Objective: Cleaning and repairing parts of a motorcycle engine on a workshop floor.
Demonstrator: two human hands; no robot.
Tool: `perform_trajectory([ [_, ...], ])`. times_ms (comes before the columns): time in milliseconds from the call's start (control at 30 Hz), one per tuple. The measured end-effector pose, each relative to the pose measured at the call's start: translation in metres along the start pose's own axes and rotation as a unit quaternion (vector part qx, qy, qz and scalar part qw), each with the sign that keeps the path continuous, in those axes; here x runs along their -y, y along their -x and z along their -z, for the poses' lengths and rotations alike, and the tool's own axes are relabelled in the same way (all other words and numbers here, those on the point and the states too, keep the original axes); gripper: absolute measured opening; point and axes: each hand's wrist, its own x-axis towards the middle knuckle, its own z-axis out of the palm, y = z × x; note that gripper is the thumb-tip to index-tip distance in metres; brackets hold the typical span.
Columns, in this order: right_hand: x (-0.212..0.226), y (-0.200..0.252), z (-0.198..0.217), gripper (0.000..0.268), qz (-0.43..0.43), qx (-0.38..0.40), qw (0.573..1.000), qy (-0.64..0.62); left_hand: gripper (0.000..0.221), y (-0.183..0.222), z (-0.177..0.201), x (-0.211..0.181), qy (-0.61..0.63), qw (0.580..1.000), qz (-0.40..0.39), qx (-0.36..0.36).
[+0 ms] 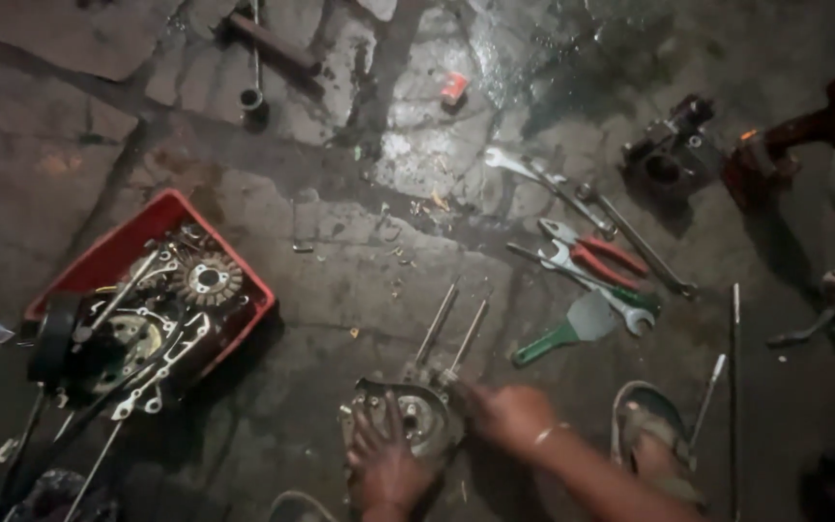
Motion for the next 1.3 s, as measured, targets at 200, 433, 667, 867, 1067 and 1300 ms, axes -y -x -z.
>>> perform_trajectory([
  [200, 0.019, 0.029, 0.006, 0.050, -0.056, 0.047, 0.997, 0.008, 0.133, -0.017, -0.029, 0.006, 0.014, 0.996, -0.036, -0.078],
  [433, 0.000, 0.034, 0.026, 0.051, -0.031, 0.090, 0.995, 0.032, 0.135, -0.009, -0.029, 0.006, 0.012, 1.000, -0.003, -0.016],
  [667, 0.021, 0.042, 0.007, 0.072, -0.065, 0.058, 0.996, -0.031, 0.138, -0.007, -0.020, 0.003, 0.020, 0.998, -0.013, -0.053],
  [867, 0.024, 0.042, 0.023, 0.073, -0.082, -0.009, 0.996, -0.041, 0.135, -0.013, -0.018, 0.004, 0.019, 1.000, -0.005, -0.023],
  [1067, 0.023, 0.032, 0.011, 0.077, -0.058, 0.027, 0.998, 0.002, 0.136, -0.005, -0.015, 0.008, -0.008, 1.000, -0.012, 0.000],
  [1300, 0.012, 0.041, 0.045, 0.080, -0.048, 0.040, 0.998, 0.012, 0.126, -0.016, -0.035, 0.014, 0.003, 0.997, -0.042, -0.061],
])
